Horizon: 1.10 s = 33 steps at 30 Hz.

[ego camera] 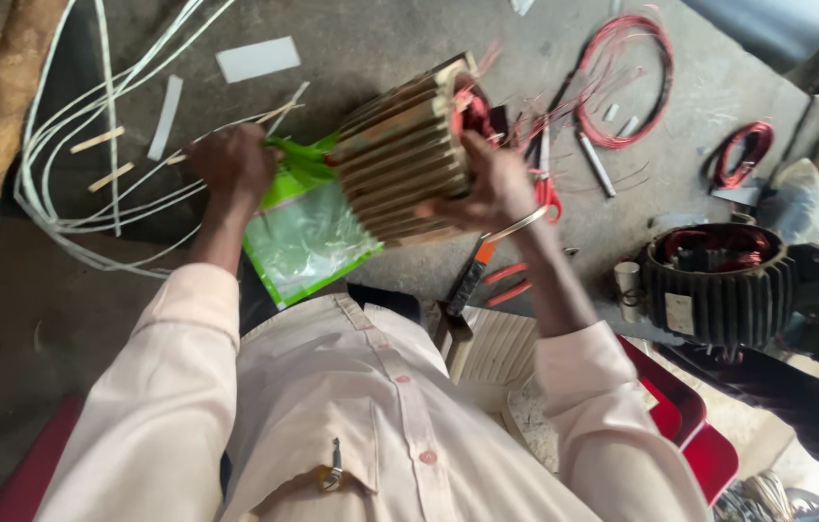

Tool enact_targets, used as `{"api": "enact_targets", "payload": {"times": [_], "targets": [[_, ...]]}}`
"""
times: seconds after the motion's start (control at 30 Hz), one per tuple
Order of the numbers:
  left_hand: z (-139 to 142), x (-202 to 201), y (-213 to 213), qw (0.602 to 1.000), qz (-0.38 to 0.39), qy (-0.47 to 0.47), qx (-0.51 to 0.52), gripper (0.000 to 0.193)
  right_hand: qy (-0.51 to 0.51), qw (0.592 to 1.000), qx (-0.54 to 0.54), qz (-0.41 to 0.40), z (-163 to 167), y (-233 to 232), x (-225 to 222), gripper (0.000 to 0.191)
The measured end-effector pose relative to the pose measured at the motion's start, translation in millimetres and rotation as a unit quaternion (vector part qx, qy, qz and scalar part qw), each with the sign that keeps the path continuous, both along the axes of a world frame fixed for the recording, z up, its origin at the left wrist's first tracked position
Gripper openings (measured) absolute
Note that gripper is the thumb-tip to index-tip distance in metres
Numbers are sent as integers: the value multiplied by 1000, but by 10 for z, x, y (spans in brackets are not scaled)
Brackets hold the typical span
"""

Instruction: The person sits at a workshop bench cutting and trimming red enameled copper winding wires from an electric motor stator using pliers and scissors, pulling cut wire ends out of the stator slots by hand, and briefly lifts the stator housing to reposition it while continuing to cut and extract wires.

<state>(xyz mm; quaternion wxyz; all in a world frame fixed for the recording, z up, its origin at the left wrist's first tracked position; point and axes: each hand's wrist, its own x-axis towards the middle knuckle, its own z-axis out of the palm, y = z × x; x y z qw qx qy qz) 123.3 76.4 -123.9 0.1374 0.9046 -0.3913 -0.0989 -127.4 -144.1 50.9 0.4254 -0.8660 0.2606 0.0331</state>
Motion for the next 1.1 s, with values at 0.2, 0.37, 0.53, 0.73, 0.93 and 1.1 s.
{"api": "enact_targets", "payload": {"times": [0.2, 0.37, 0.53, 0.73, 0.93, 1.1], "targets": [[471, -349, 281, 946, -51, 190, -258, 18, 51, 981, -188, 20, -75, 694, 238, 84], [608, -847, 323, 928, -35, 211, -304, 23, 26, 971, -234, 31, -101, 981, 203, 90], [571, -932, 443, 915, -10, 304, -264, 29, 42, 968, -246, 27, -160, 1070, 84, 92], [491, -824, 574, 929, -56, 289, -222, 32, 50, 954, -295, 23, -246, 1470, 233, 93], [405, -711, 739, 920, -67, 339, -183, 35, 157, 953, -260, 20, -101, 1700, 465, 90], [694, -566, 828, 927, -63, 303, -214, 23, -27, 933, -358, 0, 376, 1869, 7, 63]]}}
